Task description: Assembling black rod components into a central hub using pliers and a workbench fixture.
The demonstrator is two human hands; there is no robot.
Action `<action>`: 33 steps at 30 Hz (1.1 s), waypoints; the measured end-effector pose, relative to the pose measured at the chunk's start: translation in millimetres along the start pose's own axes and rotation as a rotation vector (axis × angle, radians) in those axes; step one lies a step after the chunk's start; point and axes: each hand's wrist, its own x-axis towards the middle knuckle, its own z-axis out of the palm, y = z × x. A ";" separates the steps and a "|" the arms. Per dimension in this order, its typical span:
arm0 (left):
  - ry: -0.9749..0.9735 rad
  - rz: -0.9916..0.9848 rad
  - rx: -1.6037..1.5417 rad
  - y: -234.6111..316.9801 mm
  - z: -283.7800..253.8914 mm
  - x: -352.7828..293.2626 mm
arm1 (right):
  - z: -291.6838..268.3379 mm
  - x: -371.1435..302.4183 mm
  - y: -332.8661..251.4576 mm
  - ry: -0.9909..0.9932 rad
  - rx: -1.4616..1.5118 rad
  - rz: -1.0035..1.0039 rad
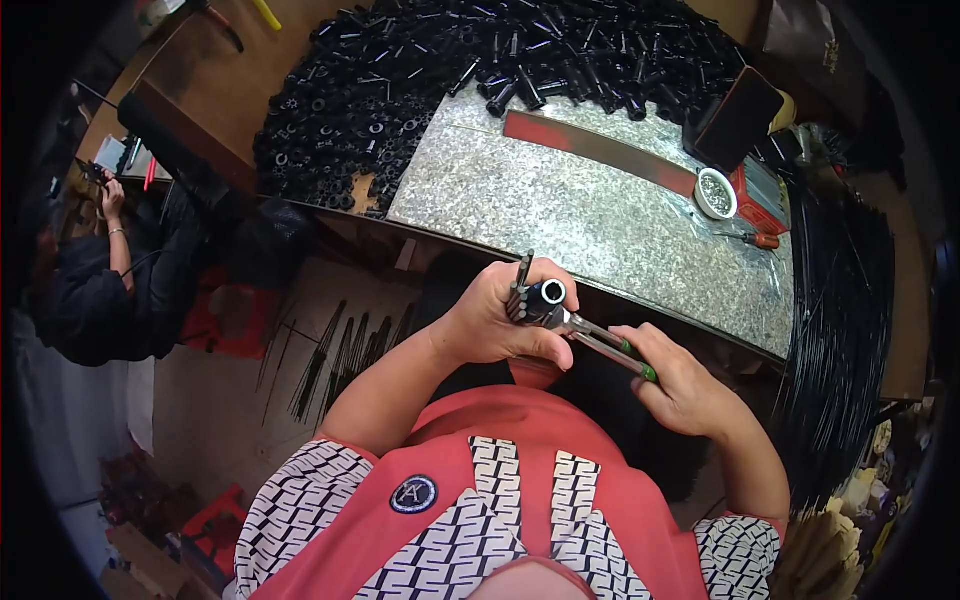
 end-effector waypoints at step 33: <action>0.245 0.003 -0.042 2.3 13.3 -22.0 | -119.3 67.1 93.1 0.660 -0.752 0.433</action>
